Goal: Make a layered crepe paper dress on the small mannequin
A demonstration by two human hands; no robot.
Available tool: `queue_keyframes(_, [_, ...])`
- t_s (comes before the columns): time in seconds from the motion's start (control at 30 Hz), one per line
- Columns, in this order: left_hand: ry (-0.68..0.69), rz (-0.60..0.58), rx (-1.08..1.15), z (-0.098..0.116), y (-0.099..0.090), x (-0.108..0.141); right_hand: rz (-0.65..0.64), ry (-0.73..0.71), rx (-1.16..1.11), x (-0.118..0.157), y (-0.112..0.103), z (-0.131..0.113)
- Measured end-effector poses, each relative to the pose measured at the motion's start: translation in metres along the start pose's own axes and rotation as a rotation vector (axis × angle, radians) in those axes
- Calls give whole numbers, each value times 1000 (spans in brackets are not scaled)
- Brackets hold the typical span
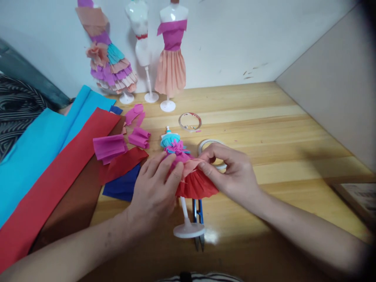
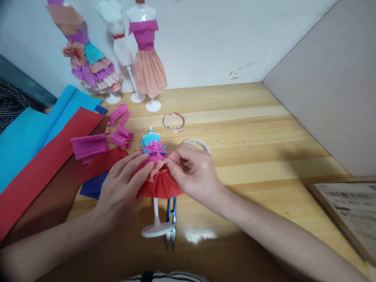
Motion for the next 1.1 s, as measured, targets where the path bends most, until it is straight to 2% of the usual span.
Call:
queue_keyframes(0.1, [1, 66, 22, -1, -7, -4, 3, -27, 6, 0, 1, -3])
queue_keyframes(0.27, [-38, 78, 84, -4, -12, -13, -15, -107, 61, 4, 2, -8])
queue_keyframes(0.53, [-94, 105, 109, -7, -11, -16, -82, -224, 195, 5, 7, -14])
queue_keyframes(0.8, [-212, 142, 61, -11, -11, -15, -85, -248, 225, 7, 7, -16])
queue_keyframes(0.93, [-173, 136, 126, -10, -8, -12, -109, -254, 183, 7, 9, -16])
queue_keyframes(1.1, [-81, 91, 184, -4, -5, -8, -163, -337, 175, 7, 12, -22])
Point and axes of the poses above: each hand's wrist, its own x-axis away from the middle knuckle, its own y-axis out of the palm, z = x × y, the point moved 5 cm from there along -x, towards the middle knuckle, and after that the axes turned 10 degrees about -z, right-handed, at the moved point
